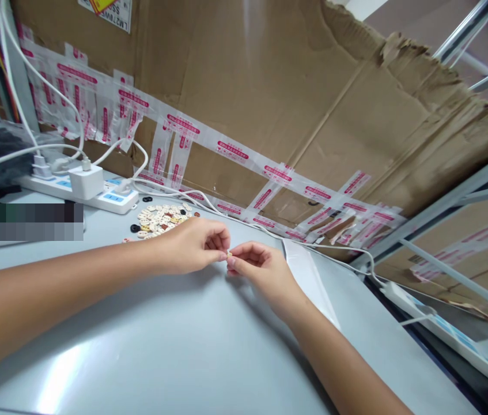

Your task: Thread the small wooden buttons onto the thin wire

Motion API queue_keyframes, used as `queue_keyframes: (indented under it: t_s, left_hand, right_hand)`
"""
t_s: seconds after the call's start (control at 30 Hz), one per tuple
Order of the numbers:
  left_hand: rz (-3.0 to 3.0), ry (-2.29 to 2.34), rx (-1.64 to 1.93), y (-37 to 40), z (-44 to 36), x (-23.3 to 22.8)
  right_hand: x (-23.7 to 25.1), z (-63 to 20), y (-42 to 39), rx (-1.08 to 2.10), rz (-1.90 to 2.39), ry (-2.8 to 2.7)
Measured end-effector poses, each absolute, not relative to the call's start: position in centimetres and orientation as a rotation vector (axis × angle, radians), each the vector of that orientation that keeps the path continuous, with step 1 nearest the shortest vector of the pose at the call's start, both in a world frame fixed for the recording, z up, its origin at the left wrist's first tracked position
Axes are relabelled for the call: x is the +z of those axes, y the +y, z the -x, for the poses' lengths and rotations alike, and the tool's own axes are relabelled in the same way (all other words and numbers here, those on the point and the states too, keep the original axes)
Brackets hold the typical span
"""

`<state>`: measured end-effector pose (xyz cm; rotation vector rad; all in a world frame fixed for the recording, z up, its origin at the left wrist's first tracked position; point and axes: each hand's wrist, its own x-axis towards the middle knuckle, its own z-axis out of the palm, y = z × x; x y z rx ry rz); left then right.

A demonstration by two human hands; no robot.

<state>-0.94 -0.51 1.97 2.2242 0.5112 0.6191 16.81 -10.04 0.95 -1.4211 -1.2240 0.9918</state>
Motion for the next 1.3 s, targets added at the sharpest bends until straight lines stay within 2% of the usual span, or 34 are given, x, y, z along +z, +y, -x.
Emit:
queue_keyframes:
  t_s: [0.27, 0.53, 0.67, 0.83, 1.0, 1.13, 1.3]
  left_hand:
    - [-2.027, 0.540, 0.618, -0.7, 0.7, 2.3]
    - [-2.156, 0.484, 0.612, -0.2, 0.8, 1.9]
    - [-2.298, 0.597, 0.602, 0.1, 1.1, 2.3]
    - [-2.314, 0.762, 0.715, 0.5, 1.6, 2.3]
    - [-2.232, 0.665, 0.816, 0.8, 1.6, 2.2]
    - [-1.952, 0.624, 0.973, 1.3, 1.4, 2.3]
    - [-1.923, 0.815, 1.035, 1.4, 1.2, 2.6]
  right_hand:
    - [1.4, -16.6, -10.2, 1.097, 1.360, -1.090]
    - [1.5, -16.4, -10.1, 1.181, 1.348, -0.978]
    - [1.5, -16.5, -10.1, 1.190, 1.323, -0.955]
    - [1.8, -16.8, -10.2, 1.167, 1.327, -0.938]
    - [2.0, -16.8, -10.3, 1.113, 1.323, -0.915]
    - [1.9, -16.9, -10.2, 1.076, 1.305, -0.890]
    - [1.8, -17.0, -10.1, 1.058, 1.301, -0.862]
